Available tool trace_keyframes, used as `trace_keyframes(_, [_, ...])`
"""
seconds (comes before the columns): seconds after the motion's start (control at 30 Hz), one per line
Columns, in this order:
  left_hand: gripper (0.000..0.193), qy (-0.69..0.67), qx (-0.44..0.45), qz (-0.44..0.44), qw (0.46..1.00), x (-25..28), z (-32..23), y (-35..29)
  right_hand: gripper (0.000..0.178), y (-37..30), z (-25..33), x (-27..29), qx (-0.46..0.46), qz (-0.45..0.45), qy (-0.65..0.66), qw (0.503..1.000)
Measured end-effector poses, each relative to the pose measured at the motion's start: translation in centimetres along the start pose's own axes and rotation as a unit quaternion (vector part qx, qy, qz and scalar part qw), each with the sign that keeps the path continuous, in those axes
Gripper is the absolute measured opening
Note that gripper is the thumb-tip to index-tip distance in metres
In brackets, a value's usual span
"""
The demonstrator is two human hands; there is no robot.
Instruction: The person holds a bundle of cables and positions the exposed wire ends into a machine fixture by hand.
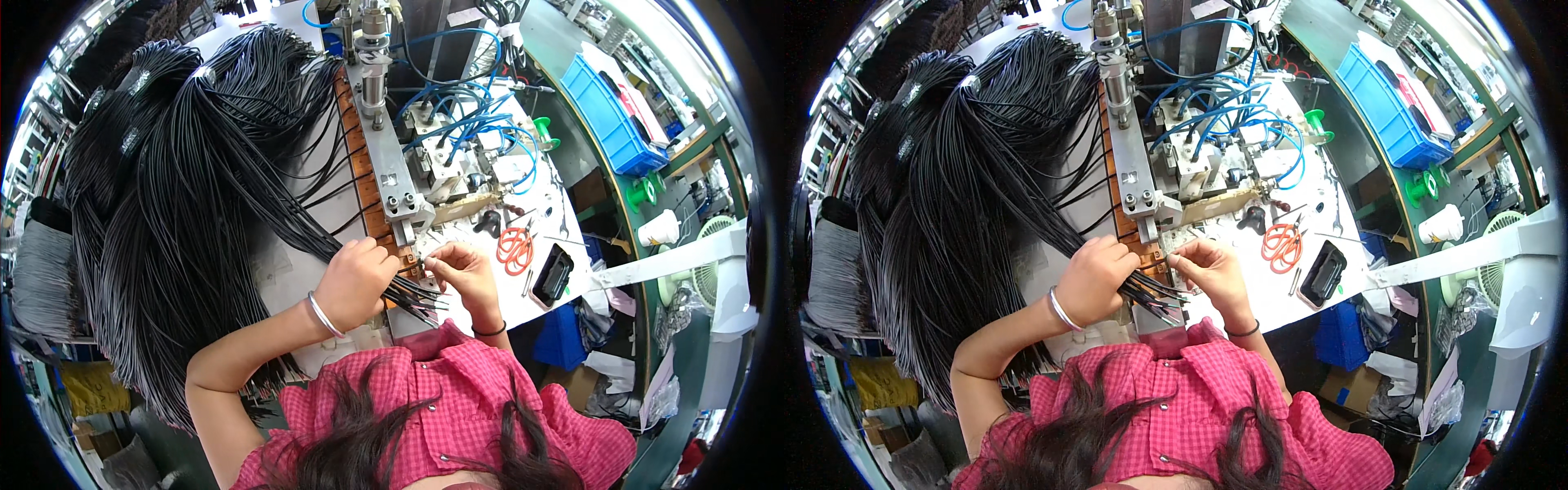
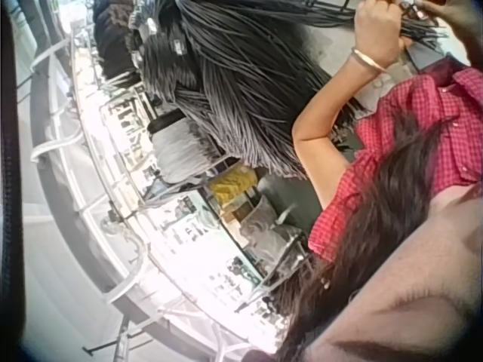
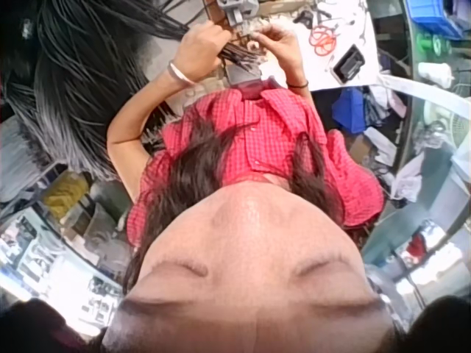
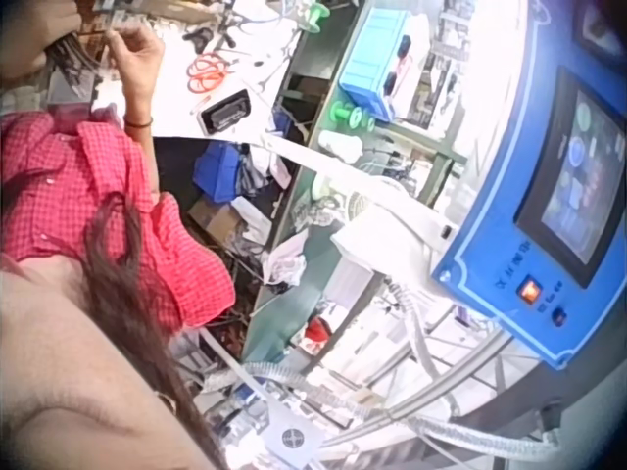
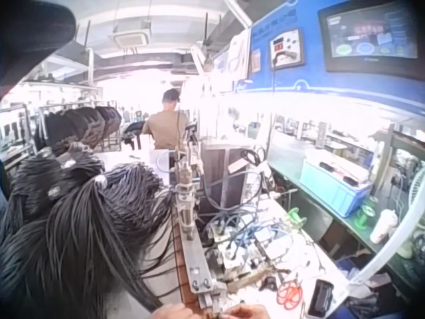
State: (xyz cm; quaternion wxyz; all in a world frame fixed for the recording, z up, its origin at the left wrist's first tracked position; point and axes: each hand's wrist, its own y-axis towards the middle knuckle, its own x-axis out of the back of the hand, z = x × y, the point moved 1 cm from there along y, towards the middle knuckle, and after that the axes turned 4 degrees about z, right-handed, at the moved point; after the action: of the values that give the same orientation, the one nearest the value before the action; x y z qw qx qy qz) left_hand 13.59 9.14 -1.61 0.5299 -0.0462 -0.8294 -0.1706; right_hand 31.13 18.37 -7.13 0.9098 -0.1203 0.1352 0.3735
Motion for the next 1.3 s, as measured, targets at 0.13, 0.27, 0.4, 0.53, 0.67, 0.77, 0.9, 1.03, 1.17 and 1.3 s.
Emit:
trace_keyframes(0.13, [0.014, 0.032, -0.038, 0.015, 0.999, -0.1, 0.2, 0.1, 0.004, 0.3, -1.1, 0.4, 0.001, -0.024, -0.049, 0.998])
trace_keyframes(0.27, [0.013, 0.069, -0.057, -0.013, 0.996, -0.1, 0.2, 0.3, 0.006, 0.8, -2.2, 0.3, 0.037, -0.051, -0.123, 0.990])
trace_keyframes(0.4, [0.019, 0.082, -0.016, -0.032, 0.996, 0.0, 0.1, -0.1, 0.010, 1.0, -2.2, 0.3, -0.020, -0.017, -0.068, 0.997])
trace_keyframes(0.53, [0.016, 0.092, -0.006, 0.000, 0.996, 0.0, 0.1, -0.3, 0.013, 1.5, -2.0, 1.3, -0.073, 0.046, -0.017, 0.996])
trace_keyframes(0.67, [0.011, 0.105, -0.013, 0.009, 0.994, -0.4, 0.2, -0.3, 0.015, 1.2, -1.6, 0.9, -0.077, 0.045, -0.035, 0.995])
trace_keyframes(0.77, [0.022, 0.085, -0.003, 0.020, 0.996, -0.5, 0.3, -0.3, 0.015, 1.3, -1.4, 0.6, -0.073, 0.035, -0.061, 0.995])
trace_keyframes(0.9, [0.022, 0.093, 0.000, 0.020, 0.996, -0.2, 0.2, -0.3, 0.014, 1.3, -1.0, 0.6, -0.080, 0.037, -0.087, 0.992])
trace_keyframes(1.03, [0.020, 0.093, -0.008, 0.025, 0.995, -0.7, 0.3, -0.3, 0.012, 1.2, -1.2, 0.7, -0.093, 0.029, -0.094, 0.991])
trace_keyframes(1.17, [0.020, 0.101, -0.016, -0.008, 0.995, 0.1, 0.3, -0.2, 0.007, 0.6, -1.7, 0.2, -0.034, -0.024, -0.119, 0.992])
trace_keyframes(1.3, [0.013, 0.060, -0.002, -0.019, 0.998, 0.3, -0.1, -0.1, 0.011, -0.1, -0.8, -0.6, 0.052, -0.042, -0.090, 0.994])
